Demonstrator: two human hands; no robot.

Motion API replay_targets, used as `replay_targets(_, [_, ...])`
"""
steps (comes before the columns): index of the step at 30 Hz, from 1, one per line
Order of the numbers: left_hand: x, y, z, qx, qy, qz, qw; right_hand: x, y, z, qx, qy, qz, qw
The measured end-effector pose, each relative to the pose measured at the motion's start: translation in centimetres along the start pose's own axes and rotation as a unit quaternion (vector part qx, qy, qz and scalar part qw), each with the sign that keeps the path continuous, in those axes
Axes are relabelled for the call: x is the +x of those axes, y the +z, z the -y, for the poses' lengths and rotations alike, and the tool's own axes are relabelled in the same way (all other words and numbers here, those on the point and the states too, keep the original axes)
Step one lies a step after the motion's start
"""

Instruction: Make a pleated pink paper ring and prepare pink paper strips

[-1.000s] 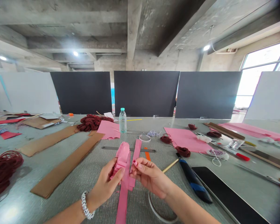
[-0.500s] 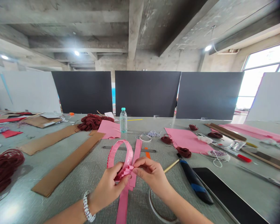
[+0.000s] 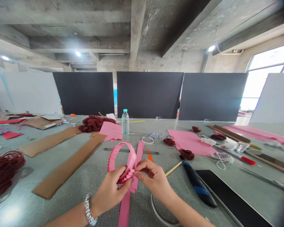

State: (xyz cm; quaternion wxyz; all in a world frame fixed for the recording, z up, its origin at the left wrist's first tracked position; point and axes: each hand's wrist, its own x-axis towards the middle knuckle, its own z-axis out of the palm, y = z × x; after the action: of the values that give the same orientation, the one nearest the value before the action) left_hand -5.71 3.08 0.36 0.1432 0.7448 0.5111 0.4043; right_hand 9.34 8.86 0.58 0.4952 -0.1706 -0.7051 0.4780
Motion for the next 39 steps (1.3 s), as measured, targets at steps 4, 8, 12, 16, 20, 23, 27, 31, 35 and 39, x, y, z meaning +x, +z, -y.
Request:
replay_targets(4, [0.1,0.0,0.1,0.002,-0.002,0.005,1.0,0.0,-0.1,-0.2,-0.003,0.003,-0.006,1.0])
replay_targets(8, [0.2,0.0,0.1,0.001,0.002,0.004,1.0,0.0,-0.2,-0.3,-0.026,0.01,-0.021,0.999])
replay_targets(12, [0.1,-0.1,0.2,0.007,0.026,0.015,1.0,0.1,-0.2,-0.3,0.006,0.06,-0.023,0.998])
replay_targets(16, [-0.2,-0.3,0.5,0.056,0.06,0.019,0.996,0.1,-0.2,-0.4,0.083,0.122,-0.007,0.989])
replay_targets(20, [-0.5,-0.2,0.7,0.117,0.086,0.006,0.989,0.1,-0.3,-0.7,0.093,0.145,0.011,0.985])
replay_targets(23, [-0.4,-0.2,0.6,0.144,0.097,0.0,0.985,0.0,-0.2,-0.4,0.094,0.154,0.019,0.984])
replay_targets(27, [-0.2,-0.4,0.1,0.14,0.099,0.002,0.985,0.1,0.1,0.3,0.136,0.147,0.049,0.979])
replay_targets(31, [-0.3,-0.4,0.0,0.16,0.111,0.006,0.981,0.1,0.6,-0.1,0.153,0.137,0.035,0.978])
replay_targets(35, [-0.3,-0.5,-0.1,0.174,0.103,0.017,0.979,-0.2,0.5,-0.7,0.063,0.133,0.033,0.988])
replay_targets(39, [0.3,-1.4,0.1,0.219,0.066,0.025,0.973,-0.1,-0.8,0.6,-0.112,0.038,-0.028,0.993])
